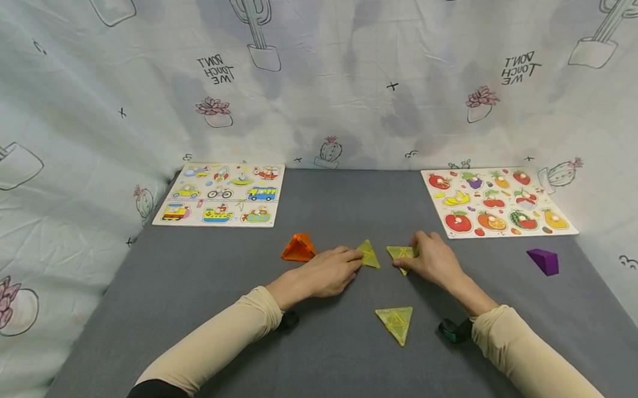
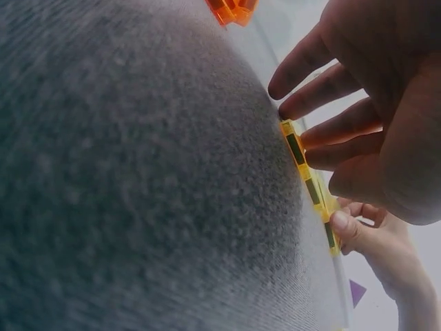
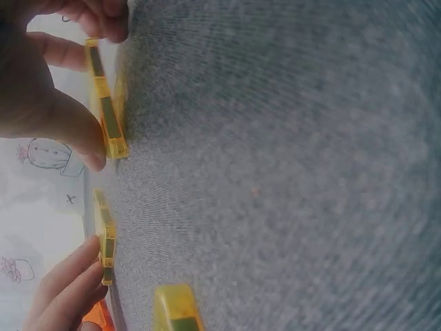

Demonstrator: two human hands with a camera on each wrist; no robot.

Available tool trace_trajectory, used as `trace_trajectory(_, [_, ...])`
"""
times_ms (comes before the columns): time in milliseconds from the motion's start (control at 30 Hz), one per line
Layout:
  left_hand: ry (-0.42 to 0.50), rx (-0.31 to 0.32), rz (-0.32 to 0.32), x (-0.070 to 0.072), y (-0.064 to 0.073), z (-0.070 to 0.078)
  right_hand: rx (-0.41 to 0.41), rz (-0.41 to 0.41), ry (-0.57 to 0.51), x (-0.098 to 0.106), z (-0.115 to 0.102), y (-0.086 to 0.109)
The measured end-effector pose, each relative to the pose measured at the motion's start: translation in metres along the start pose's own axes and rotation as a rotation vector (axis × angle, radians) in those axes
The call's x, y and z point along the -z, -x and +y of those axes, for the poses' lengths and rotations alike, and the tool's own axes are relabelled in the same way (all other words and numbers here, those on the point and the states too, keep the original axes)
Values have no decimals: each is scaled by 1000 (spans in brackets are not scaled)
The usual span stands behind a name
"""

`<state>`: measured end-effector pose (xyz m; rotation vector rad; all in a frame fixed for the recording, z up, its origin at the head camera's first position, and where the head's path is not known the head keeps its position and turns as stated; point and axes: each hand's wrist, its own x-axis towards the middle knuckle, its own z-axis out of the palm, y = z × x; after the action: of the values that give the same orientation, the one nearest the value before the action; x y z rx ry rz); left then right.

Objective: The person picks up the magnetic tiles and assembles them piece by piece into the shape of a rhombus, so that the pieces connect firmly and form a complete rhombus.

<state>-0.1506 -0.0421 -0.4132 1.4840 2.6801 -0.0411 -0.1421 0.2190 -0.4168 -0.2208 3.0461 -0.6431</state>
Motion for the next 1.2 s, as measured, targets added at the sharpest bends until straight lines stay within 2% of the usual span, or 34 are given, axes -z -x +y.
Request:
trace_trajectory(300, [12,-20,-3,4,-3,3,53,123,-114,2,-1,-3])
trace_trajectory(533, [16,-22,-9,4,-6,6,36,169,-184,1,-3,-5])
trace_trajectory(833, [16,-17,-53,6,-10,11,27,190,-196,1,-2,-4])
trace_trajectory(1200, [-16,-16,-72,4,-16,15,34,152,-234,2,-2,-2])
